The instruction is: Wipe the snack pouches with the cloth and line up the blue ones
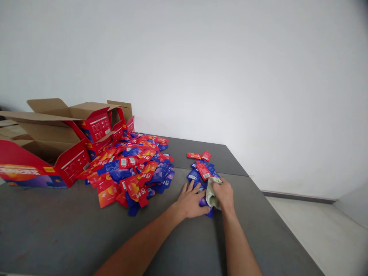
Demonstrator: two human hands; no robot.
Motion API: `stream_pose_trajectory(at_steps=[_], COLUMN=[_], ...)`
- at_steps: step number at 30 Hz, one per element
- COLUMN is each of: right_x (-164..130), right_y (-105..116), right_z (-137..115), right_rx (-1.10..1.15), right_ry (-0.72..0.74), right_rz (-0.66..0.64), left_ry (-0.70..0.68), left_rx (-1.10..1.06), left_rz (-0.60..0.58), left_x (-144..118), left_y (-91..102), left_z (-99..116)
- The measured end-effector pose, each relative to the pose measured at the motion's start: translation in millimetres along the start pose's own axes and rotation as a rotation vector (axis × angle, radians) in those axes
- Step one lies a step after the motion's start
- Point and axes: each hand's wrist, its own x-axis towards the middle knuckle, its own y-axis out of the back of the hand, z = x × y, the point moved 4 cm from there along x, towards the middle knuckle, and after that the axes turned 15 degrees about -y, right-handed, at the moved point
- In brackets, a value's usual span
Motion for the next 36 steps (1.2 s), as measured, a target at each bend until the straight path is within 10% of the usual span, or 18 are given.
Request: stream_pose_trajectory(at_steps=[15,23,29,36], right_x=[-40,-42,-74,-113], right_y=[-40,-19,-23,-40], right_z=[-29,-38,-62,-81], right_rx=[0.345,0.634,0.502,0.411], right_ry=[-0.034,0.089,0.341,0.599], right_rz=[-0.341,-0.346,-0.271,-0.371], left_ry=[0.118,0.438,0.351,0.24], left_rx=[0.03,-0.578,-1.216,-1.466], left_rz=[0.051,0.464,0.549,0.634], left_x=[-42,-43,-33,-34], left_y=[72.1,92.8,95.0,94.9], left_z=[-20,-36,-14,-13])
